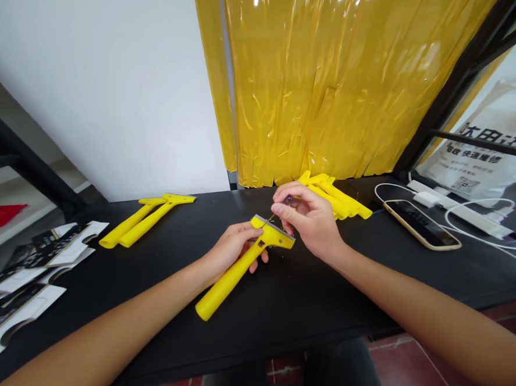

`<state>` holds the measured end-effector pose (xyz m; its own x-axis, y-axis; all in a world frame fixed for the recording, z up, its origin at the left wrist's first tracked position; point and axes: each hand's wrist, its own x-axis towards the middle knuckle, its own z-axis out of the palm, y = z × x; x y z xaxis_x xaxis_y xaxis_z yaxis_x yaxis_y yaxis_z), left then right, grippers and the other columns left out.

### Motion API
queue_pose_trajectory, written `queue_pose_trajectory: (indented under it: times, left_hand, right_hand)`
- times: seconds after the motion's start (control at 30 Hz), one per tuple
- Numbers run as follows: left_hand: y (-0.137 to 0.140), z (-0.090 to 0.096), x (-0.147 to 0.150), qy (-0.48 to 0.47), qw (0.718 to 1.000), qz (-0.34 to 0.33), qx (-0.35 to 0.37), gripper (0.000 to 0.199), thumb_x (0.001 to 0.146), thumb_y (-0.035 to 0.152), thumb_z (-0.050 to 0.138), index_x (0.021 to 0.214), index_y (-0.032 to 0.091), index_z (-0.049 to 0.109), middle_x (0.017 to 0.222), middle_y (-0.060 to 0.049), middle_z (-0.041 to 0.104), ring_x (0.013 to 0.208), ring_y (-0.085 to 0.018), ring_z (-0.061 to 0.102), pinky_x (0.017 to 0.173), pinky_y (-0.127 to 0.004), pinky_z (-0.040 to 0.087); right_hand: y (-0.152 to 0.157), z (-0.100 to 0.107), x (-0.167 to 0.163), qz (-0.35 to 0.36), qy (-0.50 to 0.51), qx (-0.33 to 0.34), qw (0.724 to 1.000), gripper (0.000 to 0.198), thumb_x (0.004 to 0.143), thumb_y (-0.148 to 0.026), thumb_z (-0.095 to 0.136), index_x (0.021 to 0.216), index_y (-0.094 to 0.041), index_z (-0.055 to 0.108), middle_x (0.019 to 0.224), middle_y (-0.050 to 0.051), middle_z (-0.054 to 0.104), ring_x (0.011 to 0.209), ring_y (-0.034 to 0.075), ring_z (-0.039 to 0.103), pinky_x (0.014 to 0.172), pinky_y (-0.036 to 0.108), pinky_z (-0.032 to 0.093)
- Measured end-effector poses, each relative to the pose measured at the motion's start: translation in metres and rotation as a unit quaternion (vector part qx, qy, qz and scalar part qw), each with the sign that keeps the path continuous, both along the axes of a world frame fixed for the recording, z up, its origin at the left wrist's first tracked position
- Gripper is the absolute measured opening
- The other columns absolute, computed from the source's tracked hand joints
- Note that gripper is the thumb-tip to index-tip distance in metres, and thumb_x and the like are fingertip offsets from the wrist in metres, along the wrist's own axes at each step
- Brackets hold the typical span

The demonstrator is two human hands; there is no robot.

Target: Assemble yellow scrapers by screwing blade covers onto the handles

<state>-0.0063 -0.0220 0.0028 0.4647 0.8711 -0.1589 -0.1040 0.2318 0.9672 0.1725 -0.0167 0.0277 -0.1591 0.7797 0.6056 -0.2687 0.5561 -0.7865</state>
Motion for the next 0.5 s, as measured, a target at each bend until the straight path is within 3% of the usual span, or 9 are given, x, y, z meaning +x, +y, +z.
queue_pose_trajectory:
  times: [0.1,0.2,0.37,0.5]
  left_hand:
    - [0.001,-0.0022,-0.0009,-0.01,1.0,-0.001,0.003,0.022,0.087,0.029,0.063,0.098,0.01,0.062,0.073,-0.009,0.067,0.055,-0.018,0.065,0.036,-0.022,0.046]
    - [0.0023,-0.0052,-0.0019,-0.03,1.0,-0.003,0.006,0.021,0.085,0.029,0.064,0.096,0.011,0.062,0.082,-0.011,0.068,0.06,-0.021,0.068,0.036,-0.023,0.047]
    - [0.0031,-0.0076,-0.0019,-0.044,0.999,-0.001,0.007,0.022,0.086,0.029,0.059,0.096,0.009,0.063,0.091,-0.015,0.069,0.065,-0.023,0.069,0.038,-0.025,0.05]
    - [0.0018,-0.0073,-0.0015,-0.029,0.999,-0.011,0.026,0.023,0.09,0.031,0.06,0.1,0.01,0.062,0.09,-0.014,0.07,0.067,-0.02,0.068,0.045,-0.024,0.052]
  right_hand:
    - [0.0012,0.0005,0.0014,-0.01,-0.016,0.001,1.0,0.017,0.083,-0.028,0.076,0.098,-0.021,0.071,0.093,0.001,0.062,0.049,0.004,0.051,0.042,0.022,0.044]
    - [0.0014,0.0014,0.0016,0.029,-0.01,-0.04,0.999,0.033,0.086,-0.029,0.074,0.116,-0.024,0.062,0.094,0.001,0.068,0.048,0.005,0.052,0.042,0.02,0.045]
    - [0.0003,-0.0003,0.0006,0.082,-0.002,-0.028,0.996,0.02,0.095,-0.035,0.061,0.108,-0.021,0.056,0.104,0.005,0.066,0.053,0.006,0.056,0.044,0.02,0.049]
    - [-0.0002,-0.004,0.0007,0.091,-0.015,-0.03,0.995,0.021,0.097,-0.038,0.056,0.111,-0.022,0.056,0.099,0.003,0.06,0.056,0.007,0.056,0.045,0.021,0.049]
